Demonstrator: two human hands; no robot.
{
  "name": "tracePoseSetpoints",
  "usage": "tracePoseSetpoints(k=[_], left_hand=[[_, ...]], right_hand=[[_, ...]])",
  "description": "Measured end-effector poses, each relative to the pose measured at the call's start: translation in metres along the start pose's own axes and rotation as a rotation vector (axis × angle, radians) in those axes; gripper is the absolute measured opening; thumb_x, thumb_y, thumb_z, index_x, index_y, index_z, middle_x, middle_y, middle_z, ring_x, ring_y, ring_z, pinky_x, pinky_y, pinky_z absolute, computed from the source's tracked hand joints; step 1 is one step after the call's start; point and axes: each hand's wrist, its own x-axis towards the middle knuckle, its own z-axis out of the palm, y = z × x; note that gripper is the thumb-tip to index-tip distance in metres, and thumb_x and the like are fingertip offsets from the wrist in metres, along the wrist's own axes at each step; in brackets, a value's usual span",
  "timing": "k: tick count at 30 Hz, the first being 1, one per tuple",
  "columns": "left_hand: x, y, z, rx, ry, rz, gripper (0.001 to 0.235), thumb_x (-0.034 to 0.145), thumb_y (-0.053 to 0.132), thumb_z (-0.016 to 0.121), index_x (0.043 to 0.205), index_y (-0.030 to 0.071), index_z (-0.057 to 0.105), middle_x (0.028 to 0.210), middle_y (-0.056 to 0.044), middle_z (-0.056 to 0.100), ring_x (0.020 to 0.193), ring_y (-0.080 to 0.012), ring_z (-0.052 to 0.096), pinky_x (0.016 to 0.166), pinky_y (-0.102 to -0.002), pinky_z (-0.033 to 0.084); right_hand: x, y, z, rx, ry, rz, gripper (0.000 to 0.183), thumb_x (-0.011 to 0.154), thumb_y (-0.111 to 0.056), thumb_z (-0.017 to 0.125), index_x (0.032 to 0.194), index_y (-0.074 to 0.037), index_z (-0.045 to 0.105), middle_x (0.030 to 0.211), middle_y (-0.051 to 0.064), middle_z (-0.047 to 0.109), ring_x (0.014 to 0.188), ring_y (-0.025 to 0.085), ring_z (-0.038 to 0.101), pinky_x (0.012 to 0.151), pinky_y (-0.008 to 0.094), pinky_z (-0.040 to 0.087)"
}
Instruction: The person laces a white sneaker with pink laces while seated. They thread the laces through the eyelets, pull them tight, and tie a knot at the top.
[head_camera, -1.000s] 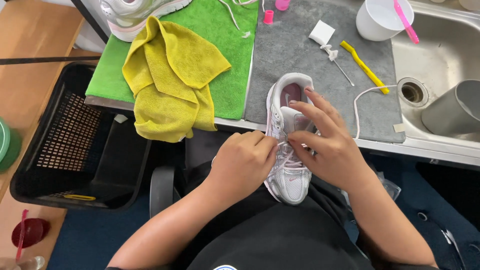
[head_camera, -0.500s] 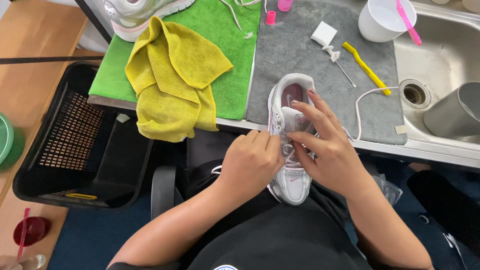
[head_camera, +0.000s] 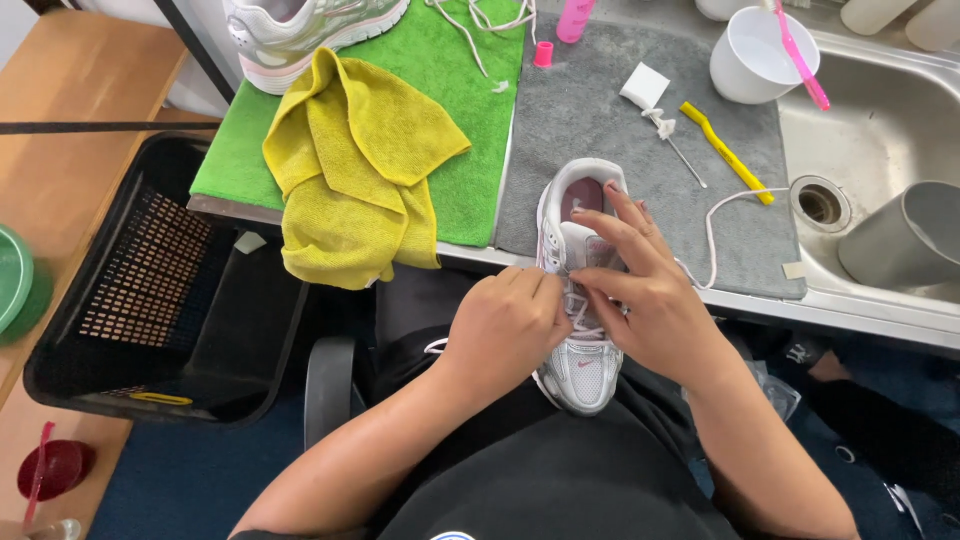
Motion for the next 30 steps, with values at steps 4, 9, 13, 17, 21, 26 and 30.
tracePoseSetpoints(k=[4, 9, 13, 17, 21, 26, 30], left_hand=[[-0.003, 0.003, 0.002, 0.023, 0.059, 0.08, 0.02, 0.088, 0.007, 0.059, 0.073, 0.011, 0.046, 0.068, -0.005, 0.045, 0.062, -0.0226, 0.046, 0.055, -0.037, 0.037], [-0.003, 0.002, 0.002, -0.018, 0.141, 0.114, 0.026, 0.095, 0.004, 0.054, 0.072, 0.01, 0.044, 0.069, -0.006, 0.042, 0.062, -0.023, 0.042, 0.056, -0.036, 0.035], [0.0, -0.002, 0.003, -0.04, 0.176, 0.132, 0.03, 0.099, 0.004, 0.052, 0.071, 0.01, 0.043, 0.069, -0.007, 0.041, 0.062, -0.0237, 0.042, 0.054, -0.037, 0.035], [0.002, -0.002, -0.004, -0.191, 0.088, 0.032, 0.025, 0.098, 0.006, 0.058, 0.075, 0.006, 0.047, 0.073, -0.011, 0.047, 0.068, -0.0287, 0.048, 0.061, -0.04, 0.04], [0.002, -0.009, -0.006, -0.419, 0.021, -0.065, 0.026, 0.103, 0.014, 0.059, 0.081, 0.003, 0.05, 0.076, -0.011, 0.049, 0.071, -0.0303, 0.05, 0.066, -0.042, 0.04], [0.008, -0.014, 0.003, -0.54, -0.013, -0.12, 0.027, 0.094, 0.021, 0.073, 0.08, 0.008, 0.054, 0.075, -0.004, 0.056, 0.071, -0.0232, 0.056, 0.067, -0.037, 0.045], [0.014, -0.027, -0.005, -0.475, 0.015, -0.07, 0.032, 0.093, 0.032, 0.073, 0.087, 0.007, 0.055, 0.08, -0.005, 0.054, 0.072, -0.025, 0.054, 0.068, -0.038, 0.044]], right_hand=[[-0.001, 0.0, 0.0, -0.034, -0.004, 0.012, 0.013, 0.095, 0.002, 0.062, 0.094, -0.006, 0.072, 0.145, 0.019, 0.05, 0.148, 0.049, 0.033, 0.122, 0.064, 0.03], [0.003, 0.001, -0.001, -0.106, -0.023, -0.021, 0.011, 0.096, -0.001, 0.064, 0.09, -0.007, 0.069, 0.144, 0.018, 0.051, 0.148, 0.049, 0.032, 0.122, 0.062, 0.03], [0.006, 0.003, 0.0, -0.116, -0.005, -0.042, 0.011, 0.096, -0.001, 0.065, 0.089, -0.007, 0.071, 0.143, 0.017, 0.052, 0.147, 0.049, 0.035, 0.122, 0.063, 0.031], [0.004, 0.008, -0.002, -0.077, -0.028, -0.047, 0.01, 0.093, 0.001, 0.067, 0.091, -0.007, 0.072, 0.143, 0.018, 0.051, 0.148, 0.049, 0.033, 0.122, 0.065, 0.03], [0.002, 0.009, -0.001, -0.064, -0.027, -0.035, 0.009, 0.092, 0.001, 0.068, 0.092, -0.007, 0.071, 0.145, 0.016, 0.051, 0.148, 0.048, 0.034, 0.122, 0.065, 0.031], [0.002, 0.009, 0.001, -0.046, -0.038, 0.014, 0.011, 0.094, -0.002, 0.067, 0.083, -0.004, 0.066, 0.147, 0.017, 0.049, 0.15, 0.047, 0.032, 0.123, 0.064, 0.028], [0.004, 0.005, 0.0, -0.025, -0.013, 0.025, 0.004, 0.092, 0.0, 0.068, 0.095, -0.002, 0.07, 0.146, 0.019, 0.049, 0.15, 0.047, 0.031, 0.123, 0.063, 0.029]])
